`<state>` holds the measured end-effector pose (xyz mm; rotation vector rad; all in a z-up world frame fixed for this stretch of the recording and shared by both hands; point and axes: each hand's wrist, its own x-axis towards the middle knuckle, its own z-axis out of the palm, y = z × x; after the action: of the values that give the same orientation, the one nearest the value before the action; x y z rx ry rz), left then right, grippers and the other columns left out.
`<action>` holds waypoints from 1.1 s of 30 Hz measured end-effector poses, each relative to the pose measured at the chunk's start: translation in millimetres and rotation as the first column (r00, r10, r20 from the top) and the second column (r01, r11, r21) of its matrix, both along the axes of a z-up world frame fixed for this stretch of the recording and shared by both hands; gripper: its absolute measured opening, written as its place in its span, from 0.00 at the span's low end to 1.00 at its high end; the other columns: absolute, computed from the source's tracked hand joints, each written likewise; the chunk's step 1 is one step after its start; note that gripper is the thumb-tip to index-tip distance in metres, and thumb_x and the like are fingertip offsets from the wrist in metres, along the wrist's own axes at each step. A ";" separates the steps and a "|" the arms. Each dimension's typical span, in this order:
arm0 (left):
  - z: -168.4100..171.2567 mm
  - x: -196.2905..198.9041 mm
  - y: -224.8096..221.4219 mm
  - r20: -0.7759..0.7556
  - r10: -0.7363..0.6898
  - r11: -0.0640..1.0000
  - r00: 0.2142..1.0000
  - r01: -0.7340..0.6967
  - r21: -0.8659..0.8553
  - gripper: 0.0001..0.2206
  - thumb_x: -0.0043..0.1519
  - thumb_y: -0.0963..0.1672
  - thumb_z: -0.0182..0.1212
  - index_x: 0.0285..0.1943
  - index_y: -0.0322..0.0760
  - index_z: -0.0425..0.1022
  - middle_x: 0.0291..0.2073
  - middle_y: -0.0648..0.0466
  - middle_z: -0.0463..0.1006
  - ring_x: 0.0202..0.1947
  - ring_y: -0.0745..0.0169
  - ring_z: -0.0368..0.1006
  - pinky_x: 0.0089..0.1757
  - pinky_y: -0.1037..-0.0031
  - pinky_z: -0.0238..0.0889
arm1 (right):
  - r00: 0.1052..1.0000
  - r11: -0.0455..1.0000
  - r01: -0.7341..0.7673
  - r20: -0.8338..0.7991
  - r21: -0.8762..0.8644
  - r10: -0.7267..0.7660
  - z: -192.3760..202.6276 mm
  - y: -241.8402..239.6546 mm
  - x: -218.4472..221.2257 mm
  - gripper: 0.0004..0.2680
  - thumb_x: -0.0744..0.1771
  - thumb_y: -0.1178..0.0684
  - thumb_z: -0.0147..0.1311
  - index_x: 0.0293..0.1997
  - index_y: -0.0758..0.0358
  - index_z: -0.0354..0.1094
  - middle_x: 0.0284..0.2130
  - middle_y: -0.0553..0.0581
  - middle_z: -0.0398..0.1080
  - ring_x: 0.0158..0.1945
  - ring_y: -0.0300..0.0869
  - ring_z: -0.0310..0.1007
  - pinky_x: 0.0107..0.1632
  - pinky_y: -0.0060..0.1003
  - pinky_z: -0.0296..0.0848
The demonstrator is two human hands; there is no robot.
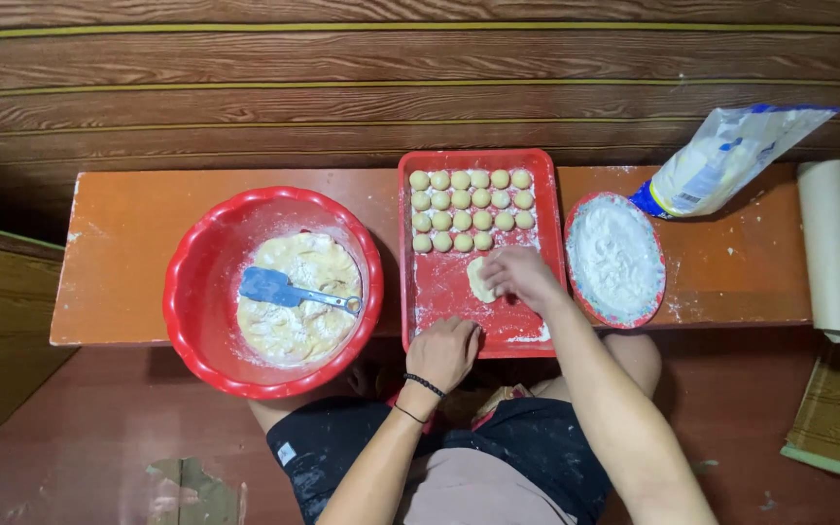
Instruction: The person is taking dough from a bowl, rolling it into small balls using their hands, and placing them onto a tray.
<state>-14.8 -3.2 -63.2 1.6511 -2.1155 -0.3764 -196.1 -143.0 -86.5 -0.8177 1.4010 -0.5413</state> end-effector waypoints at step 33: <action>-2.4 -1.2 2.6 0.022 0.016 0.997 1.000 -0.018 0.074 0.07 0.65 0.49 0.53 0.43 0.51 0.77 0.30 0.58 0.76 0.37 0.59 0.79 0.37 0.68 0.75 | 0.591 0.364 -0.759 -0.806 -0.539 0.040 -13.7 43.4 -26.6 0.03 0.69 0.51 0.52 0.43 0.54 0.67 0.28 0.53 0.65 0.37 0.49 0.76 0.38 0.40 0.76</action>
<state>-16.0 -0.6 -65.7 1.7205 -2.1258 -0.4383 -222.7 -99.6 -100.2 -2.4333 1.3852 -0.5050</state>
